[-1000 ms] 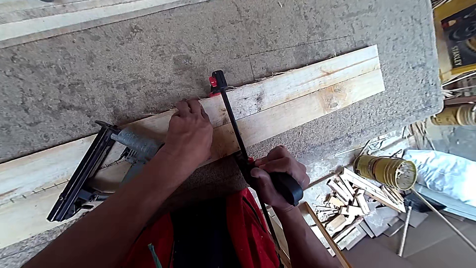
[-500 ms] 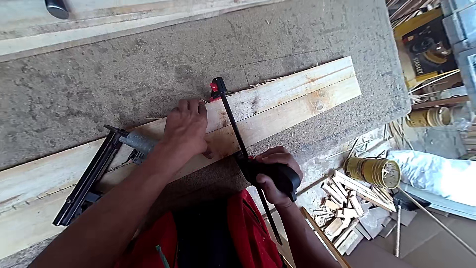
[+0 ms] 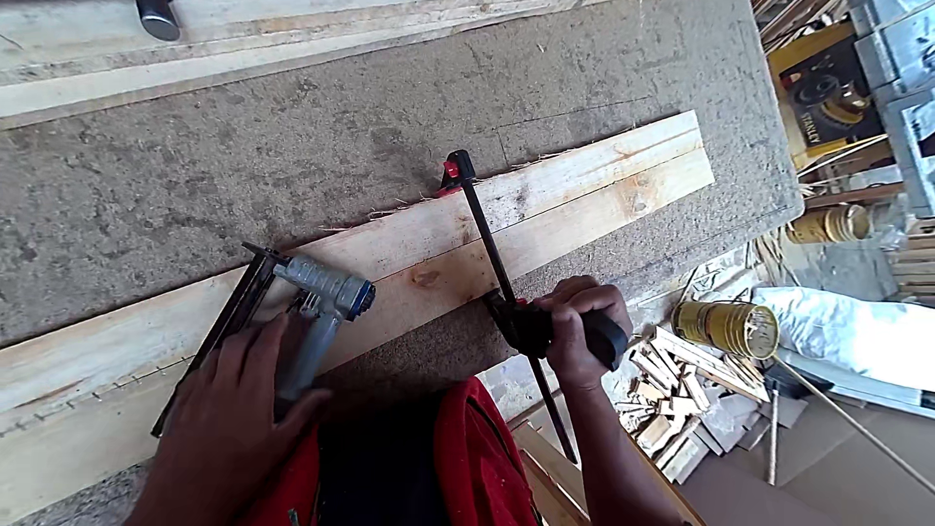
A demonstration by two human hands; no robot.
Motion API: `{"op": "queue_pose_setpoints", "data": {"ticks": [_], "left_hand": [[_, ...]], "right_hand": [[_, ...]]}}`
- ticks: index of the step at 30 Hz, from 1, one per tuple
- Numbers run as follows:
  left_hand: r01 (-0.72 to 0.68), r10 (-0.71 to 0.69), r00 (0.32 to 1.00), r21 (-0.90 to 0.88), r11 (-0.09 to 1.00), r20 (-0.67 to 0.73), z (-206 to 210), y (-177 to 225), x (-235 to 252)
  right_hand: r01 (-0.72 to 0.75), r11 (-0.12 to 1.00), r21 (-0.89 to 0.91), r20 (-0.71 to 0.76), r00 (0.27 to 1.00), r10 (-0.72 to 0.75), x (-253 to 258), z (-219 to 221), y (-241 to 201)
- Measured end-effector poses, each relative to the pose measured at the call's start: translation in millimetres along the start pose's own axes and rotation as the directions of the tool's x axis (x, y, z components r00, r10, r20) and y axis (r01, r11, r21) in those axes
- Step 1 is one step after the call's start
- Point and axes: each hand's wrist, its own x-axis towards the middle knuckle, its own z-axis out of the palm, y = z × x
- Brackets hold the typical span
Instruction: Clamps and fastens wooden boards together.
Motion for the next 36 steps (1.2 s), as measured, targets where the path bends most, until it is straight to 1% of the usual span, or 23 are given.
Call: {"op": "queue_pose_setpoints", "data": {"ticks": [2, 4, 6, 10, 12, 14, 16, 18, 21, 24, 28, 30, 32, 33, 35, 36], "left_hand": [[-0.020, 0.020, 1.000, -0.042, 0.999, 0.003, 8, 1, -3], [-0.044, 0.042, 0.999, -0.067, 0.997, -0.029, 17, 4, 1], [-0.036, 0.033, 0.999, -0.080, 0.996, -0.028, 19, 9, 5], [0.008, -0.006, 0.999, -0.066, 0.998, 0.038, 16, 13, 14], [0.036, -0.030, 0.997, -0.070, 0.997, 0.073, 17, 13, 16], [0.045, -0.038, 0.995, -0.060, 0.997, 0.097, 21, 12, 16], [0.030, -0.026, 0.993, -0.034, 0.999, 0.113, 23, 9, 16], [0.011, -0.009, 0.993, -0.013, 1.000, 0.116, 25, 7, 14], [-0.028, 0.027, 0.995, 0.012, 1.000, 0.091, 26, 2, 15], [-0.027, 0.025, 0.994, 0.015, 1.000, 0.110, 22, 4, 16], [-0.011, 0.007, 0.992, 0.031, 0.999, 0.129, 17, 8, 18], [0.013, -0.016, 0.990, 0.026, 1.000, 0.139, 12, 12, 18], [0.078, -0.079, 0.983, 0.012, 0.997, 0.164, 3, 20, 17], [0.145, -0.138, 0.971, -0.019, 0.989, 0.192, -4, 24, 18], [0.305, -0.274, 0.926, -0.088, 0.948, 0.260, -19, 28, 24], [0.343, -0.306, 0.915, -0.107, 0.933, 0.263, -30, 26, 24]], "right_hand": [[-0.014, 1.000, -0.014, -0.008, 1.000, 0.013, 4, 3, -2], [-0.020, 0.999, -0.032, -0.013, 1.000, 0.019, 7, 5, -3], [-0.032, 0.999, -0.030, -0.025, 0.999, 0.032, 7, 5, -3], [-0.048, 0.997, -0.054, -0.062, 0.997, 0.044, 5, 7, -4], [-0.059, 0.994, -0.086, -0.012, 0.998, 0.059, -1, 3, -5], [-0.056, 0.993, -0.105, 0.106, 0.992, 0.067, -12, -11, -1], [-0.046, 0.987, -0.154, 0.231, 0.969, 0.082, -28, -33, 9], [-0.017, 0.986, -0.166, 0.303, 0.951, 0.068, -37, -48, 21], [0.017, 0.987, -0.160, 0.341, 0.939, 0.039, -24, -47, 20], [0.028, 0.987, -0.160, 0.296, 0.955, 0.021, -13, -37, 16], [0.015, 0.986, -0.169, 0.303, 0.952, 0.038, -16, -35, 19], [0.008, 0.987, -0.162, 0.296, 0.954, 0.041, -15, -32, 18], [0.008, 0.987, -0.158, 0.271, 0.962, 0.036, -6, -23, 14], [0.006, 0.988, -0.156, 0.268, 0.963, 0.037, -2, -20, 12], [0.001, 0.987, -0.161, 0.281, 0.959, 0.045, 3, -20, 8], [-0.007, 0.986, -0.166, 0.289, 0.956, 0.055, 4, -21, 6]]}}
